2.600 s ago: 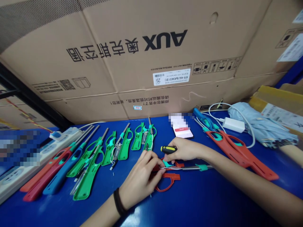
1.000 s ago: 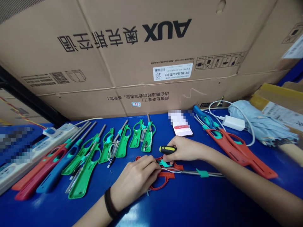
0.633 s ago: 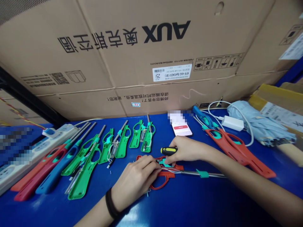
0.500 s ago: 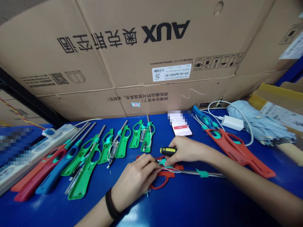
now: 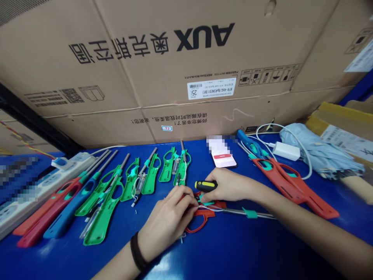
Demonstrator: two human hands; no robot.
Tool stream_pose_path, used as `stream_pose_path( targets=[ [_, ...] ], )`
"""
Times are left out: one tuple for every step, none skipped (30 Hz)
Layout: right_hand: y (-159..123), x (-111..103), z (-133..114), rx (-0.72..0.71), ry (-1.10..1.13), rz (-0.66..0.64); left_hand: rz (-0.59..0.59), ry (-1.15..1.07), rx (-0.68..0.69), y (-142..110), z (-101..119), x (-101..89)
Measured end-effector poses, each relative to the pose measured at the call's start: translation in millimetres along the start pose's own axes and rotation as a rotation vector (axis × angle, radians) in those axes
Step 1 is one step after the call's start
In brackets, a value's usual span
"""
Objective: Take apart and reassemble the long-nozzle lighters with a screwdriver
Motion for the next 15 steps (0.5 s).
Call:
stream_pose_path(
  targets=[
    [0.5,0.2,0.2,0.002,0.009,-0.001,-0.003,0.005,0.004,-0.3,0.5,0.0],
    [1.1,0.7,0.3,0.001,0.023,-0.007,-0.006,0.011,0.008,-0.6,1.1,-0.1],
    [1.7,1.0,0.1,-0.002,0.039,-0.012,-0.005,0.017,0.013,-0.9,1.6,-0.4],
    [2.2,1.1,-0.2,-0.007,0.056,-0.017,-0.005,0.023,0.018,-1.2,2.2,-0.5],
    [2.6,0.9,-0.4,-0.012,0.072,-0.02,-0.004,0.03,0.021,-1.6,2.6,-0.7],
    [3.0,0.6,-0.4,-0.017,0.086,-0.022,-0.003,0.035,0.025,-1.9,3.1,-0.6],
    [3.3,0.2,-0.1,-0.021,0.098,-0.024,-0.004,0.039,0.028,-2.3,3.4,-0.4],
    [3.5,0.0,0.3,-0.023,0.109,-0.026,-0.005,0.041,0.03,-2.7,3.8,-0.2],
    [3.6,0.0,0.7,-0.027,0.119,-0.03,-0.008,0.044,0.033,-3.0,4.3,0.2],
    [3.8,0.3,0.9,-0.031,0.13,-0.036,-0.011,0.048,0.037,-3.2,4.7,0.6],
    [3.9,0.7,1.2,-0.036,0.142,-0.041,-0.013,0.053,0.04,-3.5,5.1,0.8],
    [4.1,1.2,1.3,-0.039,0.153,-0.047,-0.014,0.06,0.042,-3.6,5.4,0.9],
    [4.3,1.7,1.4,-0.042,0.163,-0.051,-0.013,0.066,0.045,-3.6,5.8,0.6],
    [4.7,2.1,1.6,-0.043,0.172,-0.054,-0.013,0.069,0.049,-3.6,6.2,0.3],
    [5.1,2.4,1.8,-0.043,0.18,-0.055,-0.013,0.069,0.051,-3.4,6.3,0.0]
  ],
)
Point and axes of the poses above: each hand's wrist, its own y-axis towards the middle knuckle, its own x-axis out of the palm, z = x × y, the point moved 8 cm from there along y, towards the middle knuckle, and after that the axes turned 2 degrees about x, right-handed, at the moved point
